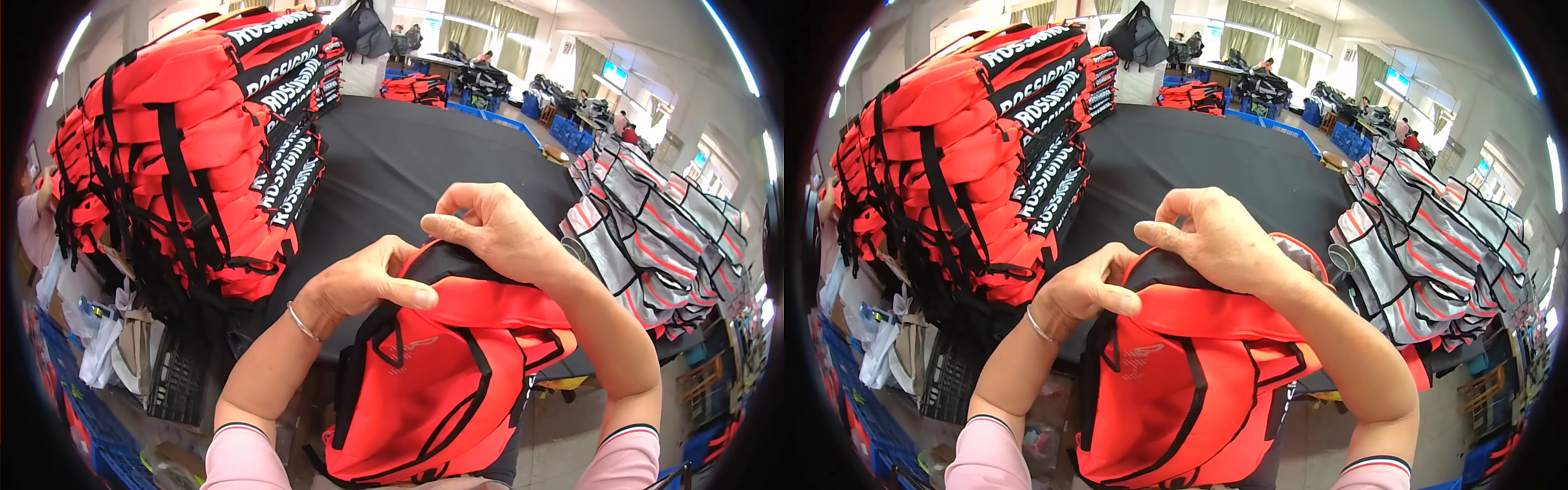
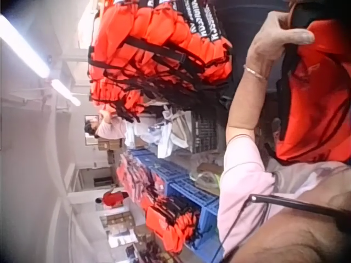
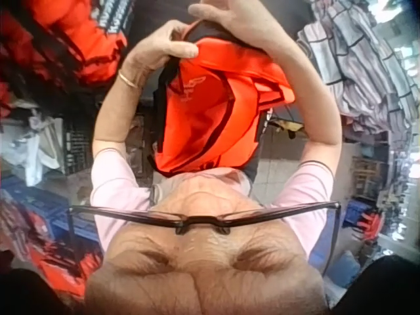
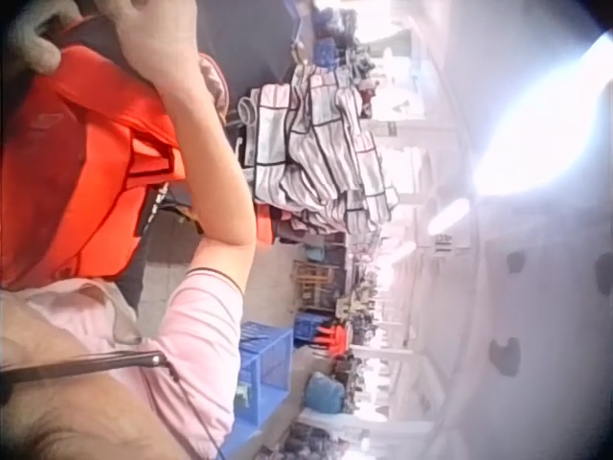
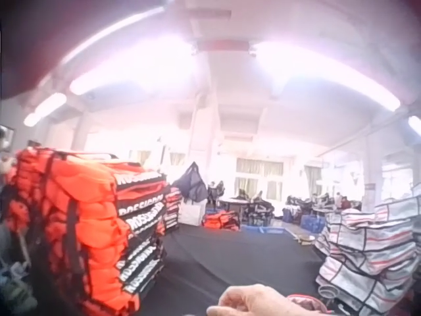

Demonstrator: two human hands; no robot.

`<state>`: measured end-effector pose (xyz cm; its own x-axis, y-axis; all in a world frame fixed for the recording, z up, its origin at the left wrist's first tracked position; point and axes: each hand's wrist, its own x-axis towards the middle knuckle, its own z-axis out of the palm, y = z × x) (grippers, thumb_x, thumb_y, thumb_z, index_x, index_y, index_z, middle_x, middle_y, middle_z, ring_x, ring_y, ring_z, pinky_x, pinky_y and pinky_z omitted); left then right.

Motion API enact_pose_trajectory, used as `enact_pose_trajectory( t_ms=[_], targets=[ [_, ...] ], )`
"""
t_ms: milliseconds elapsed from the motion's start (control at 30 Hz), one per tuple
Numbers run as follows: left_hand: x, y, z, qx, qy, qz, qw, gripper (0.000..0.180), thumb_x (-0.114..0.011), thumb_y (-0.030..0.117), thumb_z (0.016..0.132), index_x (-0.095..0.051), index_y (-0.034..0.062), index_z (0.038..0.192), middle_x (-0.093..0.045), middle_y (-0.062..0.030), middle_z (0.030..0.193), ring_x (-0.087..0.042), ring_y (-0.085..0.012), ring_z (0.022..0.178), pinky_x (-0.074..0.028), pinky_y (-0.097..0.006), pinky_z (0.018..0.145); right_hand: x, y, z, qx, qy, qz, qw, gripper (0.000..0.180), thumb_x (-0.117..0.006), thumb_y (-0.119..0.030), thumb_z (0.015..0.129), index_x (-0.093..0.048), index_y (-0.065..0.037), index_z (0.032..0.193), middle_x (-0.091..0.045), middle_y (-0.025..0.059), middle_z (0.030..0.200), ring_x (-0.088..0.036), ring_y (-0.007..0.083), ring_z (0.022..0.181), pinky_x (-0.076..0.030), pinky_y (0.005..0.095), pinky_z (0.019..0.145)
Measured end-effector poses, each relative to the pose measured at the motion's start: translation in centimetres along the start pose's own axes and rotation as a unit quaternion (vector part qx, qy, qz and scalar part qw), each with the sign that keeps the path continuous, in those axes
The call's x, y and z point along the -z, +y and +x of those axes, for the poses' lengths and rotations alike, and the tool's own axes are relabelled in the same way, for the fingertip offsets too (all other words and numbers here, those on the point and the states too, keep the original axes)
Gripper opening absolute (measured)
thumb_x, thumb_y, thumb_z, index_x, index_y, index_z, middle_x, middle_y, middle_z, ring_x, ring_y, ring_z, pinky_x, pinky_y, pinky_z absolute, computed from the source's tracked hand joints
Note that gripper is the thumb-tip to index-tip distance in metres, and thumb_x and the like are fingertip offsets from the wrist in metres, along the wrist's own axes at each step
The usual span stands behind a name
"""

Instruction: Inspecting a red backpack and trimming loose threads with scissors at a manufacturing workshop.

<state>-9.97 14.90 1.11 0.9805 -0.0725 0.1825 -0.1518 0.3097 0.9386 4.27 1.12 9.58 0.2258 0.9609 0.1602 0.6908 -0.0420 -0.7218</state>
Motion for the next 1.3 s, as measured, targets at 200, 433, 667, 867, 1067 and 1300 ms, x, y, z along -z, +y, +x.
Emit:
enact_pose_trajectory(
  t_ms=[200, 433, 667, 867, 1067, 1300],
  targets=[
    [-2.2, -0.6, -0.4, -0.032, 0.069, -0.047, 0.996, 0.043, -0.08, 0.008, 0.075, -0.064, -0.0049, 0.113, -0.07, -0.0068, 0.099, -0.065, -0.0098, 0.086, -0.051, -0.025, 0.085, -0.3, 0.8, 1.4, -0.004, 0.066, -0.034, 0.997, 0.033, -0.071, -0.028, 0.088, -0.068, 0.004, 0.087, -0.068, 0.0145, 0.072, -0.064, 0.0183, 0.065, -0.052, 0.0329, 0.064],
    [-3.4, -2.2, -0.5, -0.105, 0.08, -0.084, 0.988, 0.034, -0.074, 0.006, 0.082, -0.063, -0.0033, 0.112, -0.07, -0.0061, 0.1, -0.066, -0.0096, 0.085, -0.054, -0.026, 0.082, -0.8, 0.9, 2.5, -0.011, 0.02, -0.052, 0.998, 0.027, -0.072, -0.022, 0.084, -0.066, 0.004, 0.083, -0.067, 0.0131, 0.069, -0.064, 0.0191, 0.063, -0.052, 0.0336, 0.064],
    [-1.5, -4.0, -2.3, -0.135, 0.285, -0.059, 0.947, 0.046, -0.067, 0.023, 0.085, -0.057, -0.0048, 0.12, -0.066, -0.0094, 0.107, -0.065, -0.0169, 0.096, -0.051, -0.033, 0.089, 0.1, 4.4, 4.5, 0.072, 0.037, -0.106, 0.991, 0.037, -0.067, -0.036, 0.09, -0.065, 0.001, 0.092, -0.067, 0.0154, 0.081, -0.064, 0.023, 0.077, -0.05, 0.0363, 0.075],
    [4.6, -5.6, -6.7, -0.268, 0.174, -0.188, 0.929, 0.068, -0.061, 0.048, 0.086, -0.053, -0.0029, 0.13, -0.058, -0.019, 0.132, -0.058, -0.0319, 0.119, -0.044, -0.044, 0.103, 7.0, 12.8, -3.3, -0.044, -0.036, -0.081, 0.995, 0.044, -0.051, -0.036, 0.097, -0.065, 0.0, 0.118, -0.07, 0.0162, 0.101, -0.064, 0.021, 0.094, -0.047, 0.0336, 0.086],
    [7.4, -6.0, -6.2, -0.184, 0.244, -0.184, 0.934, 0.057, -0.059, 0.043, 0.092, -0.055, -0.0005, 0.128, -0.059, -0.016, 0.131, -0.059, -0.027, 0.116, -0.045, -0.041, 0.101, 4.5, 14.3, -7.8, -0.075, 0.115, 0.121, 0.983, 0.037, -0.067, -0.019, 0.089, -0.061, 0.0, 0.12, -0.069, 0.0036, 0.096, -0.066, 0.0145, 0.088, -0.054, 0.0285, 0.08],
    [9.3, -1.1, -0.7, -0.153, 0.41, 0.245, 0.865, 0.028, -0.063, 0.017, 0.093, -0.066, -0.0055, 0.108, -0.068, -0.008, 0.1, -0.062, -0.0118, 0.091, -0.048, -0.025, 0.084, 9.6, 10.4, -5.7, -0.14, 0.146, -0.005, 0.979, 0.04, -0.06, -0.035, 0.097, -0.065, -0.001, 0.077, -0.057, -0.0063, 0.069, -0.047, 0.0018, 0.062, -0.038, 0.023, 0.054]
  ],
)
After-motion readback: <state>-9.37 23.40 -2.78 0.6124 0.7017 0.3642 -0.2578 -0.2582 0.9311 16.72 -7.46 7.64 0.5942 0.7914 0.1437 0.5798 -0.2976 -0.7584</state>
